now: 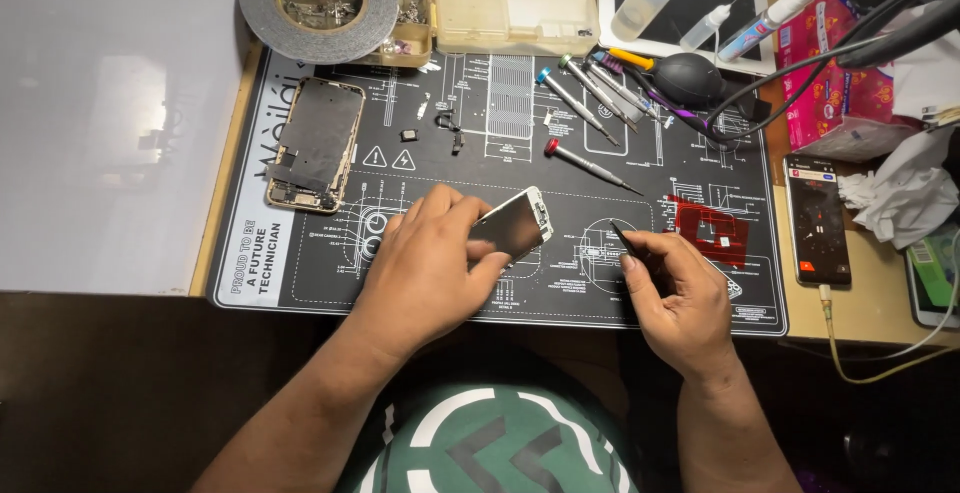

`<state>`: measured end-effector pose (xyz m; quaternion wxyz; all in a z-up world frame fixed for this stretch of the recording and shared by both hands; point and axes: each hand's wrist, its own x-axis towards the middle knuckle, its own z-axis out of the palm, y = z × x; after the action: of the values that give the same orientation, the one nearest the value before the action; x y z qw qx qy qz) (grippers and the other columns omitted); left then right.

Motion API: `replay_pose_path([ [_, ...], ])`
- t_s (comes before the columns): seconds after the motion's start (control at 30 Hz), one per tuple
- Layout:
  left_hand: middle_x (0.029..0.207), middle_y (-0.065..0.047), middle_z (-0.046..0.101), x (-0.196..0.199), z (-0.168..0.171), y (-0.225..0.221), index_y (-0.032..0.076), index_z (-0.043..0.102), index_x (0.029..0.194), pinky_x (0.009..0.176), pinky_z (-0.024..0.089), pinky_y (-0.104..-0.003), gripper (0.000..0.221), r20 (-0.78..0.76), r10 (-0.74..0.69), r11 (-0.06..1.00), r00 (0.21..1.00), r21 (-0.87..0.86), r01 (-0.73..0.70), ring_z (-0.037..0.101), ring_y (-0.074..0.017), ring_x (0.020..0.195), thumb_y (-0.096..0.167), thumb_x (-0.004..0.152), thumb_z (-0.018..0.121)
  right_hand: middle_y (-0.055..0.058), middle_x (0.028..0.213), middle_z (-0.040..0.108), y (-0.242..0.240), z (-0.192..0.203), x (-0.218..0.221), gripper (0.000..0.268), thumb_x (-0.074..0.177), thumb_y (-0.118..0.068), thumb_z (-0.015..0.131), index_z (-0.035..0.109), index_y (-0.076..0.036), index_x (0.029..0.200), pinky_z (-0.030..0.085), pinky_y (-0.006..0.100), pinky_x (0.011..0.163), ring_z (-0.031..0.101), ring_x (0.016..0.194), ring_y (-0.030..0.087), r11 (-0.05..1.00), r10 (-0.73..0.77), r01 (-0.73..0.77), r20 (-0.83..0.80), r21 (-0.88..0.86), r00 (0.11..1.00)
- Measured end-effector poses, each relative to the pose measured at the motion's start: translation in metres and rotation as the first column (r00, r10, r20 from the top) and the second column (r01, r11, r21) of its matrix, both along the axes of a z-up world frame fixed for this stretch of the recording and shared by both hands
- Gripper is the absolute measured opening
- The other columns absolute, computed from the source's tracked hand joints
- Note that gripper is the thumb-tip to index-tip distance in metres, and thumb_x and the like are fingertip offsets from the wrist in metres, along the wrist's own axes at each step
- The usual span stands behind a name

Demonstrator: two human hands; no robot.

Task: Assembling internal components like the front camera and sensors onto a new mobile phone screen assembly using tweezers and a spudger.

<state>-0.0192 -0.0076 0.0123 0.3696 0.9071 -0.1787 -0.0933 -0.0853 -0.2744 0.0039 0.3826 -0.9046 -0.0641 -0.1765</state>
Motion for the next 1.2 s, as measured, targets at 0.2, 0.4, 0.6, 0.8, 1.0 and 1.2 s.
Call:
replay_pose_path([
  [0.2,0.09,-0.018,0.071,-0.034,0.02,0.001,0.011,0.063,0.135,0.072,0.053,-0.055,0.057,-0.006,-0.021,0.997,1.0,-0.072,0.021,0.071,-0.0453,0.083,0.011,0.078,0.067,0.015,0.077,0.069,-0.005,-0.01,-0.006,0.016,0.091,0.0,0.068,0.073,0.003,0.106,0.055,0.033,0.056,0.066,0.063,0.022,0.99,0.035,-0.034,-0.007,0.135,0.999],
  [0.4,0.093,-0.012,0.079,-0.056,-0.014,0.014,0.01,0.071,0.124,0.07,0.061,-0.046,0.053,0.217,0.059,0.962,0.974,-0.274,0.003,0.077,-0.036,0.087,0.0,0.072,0.073,0.018,0.081,0.07,0.005,-0.005,-0.011,0.016,0.09,0.005,0.068,0.071,0.008,0.106,0.057,0.034,0.059,0.066,0.067,0.021,0.978,0.089,-0.087,-0.002,0.192,0.996],
  [0.6,0.091,-0.003,0.08,-0.06,-0.037,0.014,0.017,0.078,0.111,0.072,0.06,-0.036,0.038,0.302,0.135,0.933,0.944,-0.36,-0.018,0.077,-0.0276,0.086,0.002,0.076,0.074,0.02,0.085,0.071,0.01,-0.01,-0.009,0.015,0.088,0.006,0.071,0.072,0.009,0.103,0.057,0.035,0.059,0.068,0.069,0.023,0.974,0.121,-0.119,0.001,0.19,0.993],
  [0.8,0.088,-0.006,0.08,-0.058,-0.031,0.014,0.011,0.078,0.107,0.068,0.061,-0.036,0.03,0.323,0.118,0.93,0.939,-0.367,0.009,0.077,-0.0283,0.083,0.001,0.079,0.077,0.019,0.079,0.069,0.013,-0.006,-0.012,0.015,0.089,0.004,0.071,0.072,0.008,0.103,0.057,0.036,0.059,0.067,0.067,0.022,0.98,0.119,-0.114,-0.023,0.165,0.993],
  [1.0,0.093,-0.003,0.081,-0.059,-0.028,0.012,0.014,0.079,0.107,0.073,0.062,-0.034,0.023,0.362,0.152,0.912,0.92,-0.41,0.011,0.077,-0.0252,0.088,0.004,0.087,0.073,0.017,0.076,0.07,0.011,-0.011,-0.014,0.015,0.088,0.001,0.073,0.073,0.005,0.102,0.056,0.034,0.058,0.067,0.065,0.021,0.983,0.116,-0.102,-0.082,0.153,0.99],
  [1.2,0.099,-0.006,0.081,-0.054,-0.034,0.02,0.01,0.082,0.102,0.082,0.064,-0.035,0.016,0.756,0.178,0.916,0.63,-0.362,0.175,0.079,-0.0274,0.097,0.008,0.096,0.068,0.013,0.057,0.058,0.008,-0.014,-0.017,0.048,0.076,0.005,0.074,0.063,0.007,0.122,0.041,0.028,0.038,0.049,0.044,0.014,0.951,0.19,-0.17,-0.056,0.258,0.98],
])
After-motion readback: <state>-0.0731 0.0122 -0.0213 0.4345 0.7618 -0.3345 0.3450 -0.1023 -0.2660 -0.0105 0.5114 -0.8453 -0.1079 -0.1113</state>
